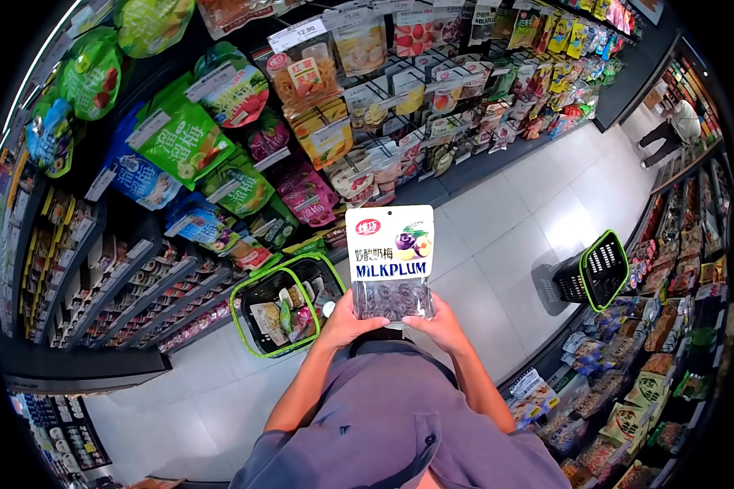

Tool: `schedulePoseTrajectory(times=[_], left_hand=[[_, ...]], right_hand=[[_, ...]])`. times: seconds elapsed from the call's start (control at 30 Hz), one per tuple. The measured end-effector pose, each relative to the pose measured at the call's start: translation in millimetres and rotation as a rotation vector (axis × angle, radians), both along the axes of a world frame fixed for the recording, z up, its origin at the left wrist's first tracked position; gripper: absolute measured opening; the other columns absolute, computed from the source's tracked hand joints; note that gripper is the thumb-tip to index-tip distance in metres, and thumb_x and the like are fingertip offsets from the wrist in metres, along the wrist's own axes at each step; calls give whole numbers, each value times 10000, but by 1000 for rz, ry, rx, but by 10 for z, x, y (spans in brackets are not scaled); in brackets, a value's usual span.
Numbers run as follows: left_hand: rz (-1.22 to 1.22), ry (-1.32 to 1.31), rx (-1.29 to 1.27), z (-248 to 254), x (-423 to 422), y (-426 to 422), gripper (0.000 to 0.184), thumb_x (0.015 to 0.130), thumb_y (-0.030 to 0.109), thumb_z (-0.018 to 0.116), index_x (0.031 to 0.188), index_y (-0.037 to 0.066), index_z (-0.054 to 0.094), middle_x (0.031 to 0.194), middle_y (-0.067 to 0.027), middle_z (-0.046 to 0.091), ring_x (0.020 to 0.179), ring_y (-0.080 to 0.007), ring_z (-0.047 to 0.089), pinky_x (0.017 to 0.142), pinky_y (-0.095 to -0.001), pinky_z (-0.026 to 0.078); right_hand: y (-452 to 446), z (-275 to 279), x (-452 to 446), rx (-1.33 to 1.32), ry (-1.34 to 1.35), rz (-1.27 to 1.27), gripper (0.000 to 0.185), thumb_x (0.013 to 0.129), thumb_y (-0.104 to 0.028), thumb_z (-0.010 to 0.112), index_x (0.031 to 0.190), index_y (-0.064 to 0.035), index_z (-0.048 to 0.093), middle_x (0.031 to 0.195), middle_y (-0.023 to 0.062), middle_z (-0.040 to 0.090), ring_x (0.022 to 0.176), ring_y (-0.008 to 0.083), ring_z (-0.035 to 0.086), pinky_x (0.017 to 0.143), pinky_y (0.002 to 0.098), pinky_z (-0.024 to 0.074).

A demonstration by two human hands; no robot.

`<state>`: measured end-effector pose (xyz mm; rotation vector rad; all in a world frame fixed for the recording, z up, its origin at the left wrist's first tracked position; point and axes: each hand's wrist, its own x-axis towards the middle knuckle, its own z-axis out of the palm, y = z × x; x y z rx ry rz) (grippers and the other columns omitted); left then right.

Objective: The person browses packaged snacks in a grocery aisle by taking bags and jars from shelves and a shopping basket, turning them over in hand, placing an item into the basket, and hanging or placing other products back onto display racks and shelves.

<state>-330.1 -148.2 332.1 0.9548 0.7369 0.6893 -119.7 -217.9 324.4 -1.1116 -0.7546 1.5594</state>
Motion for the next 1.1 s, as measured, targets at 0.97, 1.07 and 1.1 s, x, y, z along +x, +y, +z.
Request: schedulePoseTrajectory(times=[0.97, 1.07, 1.1], left_hand=[[5, -109, -120, -250, 1545, 2738, 631, 706, -55, 786, 1265, 28, 503, 1156, -44, 620, 1025, -125, 600, 875, -285, 501], [-2, -85, -118, -269, 1630, 2828, 638, 708, -54, 788, 1270, 24, 497, 1165, -47, 619, 1031, -127, 599, 889, -290, 498], [12, -98, -123, -267, 1664, 2864, 643, 708, -57, 787, 1274, 21, 492, 1166, -47, 619, 1038, -130, 599, 895, -294, 497]], right_hand=[[2769, 193, 1493, -74, -254, 9, 446, 829, -66, 731, 1215, 33, 530, 1106, 64, 636, 993, 121, 594, 892, 282, 484], [2881, 136, 1589, -65, -245, 15, 450, 829, -58, 727, 1221, 35, 526, 1110, 64, 636, 995, 120, 593, 901, 282, 480], [2907, 74, 1636, -81, -248, 24, 469, 824, -51, 730, 1232, 39, 518, 1122, 67, 634, 1006, 124, 594, 913, 284, 475]])
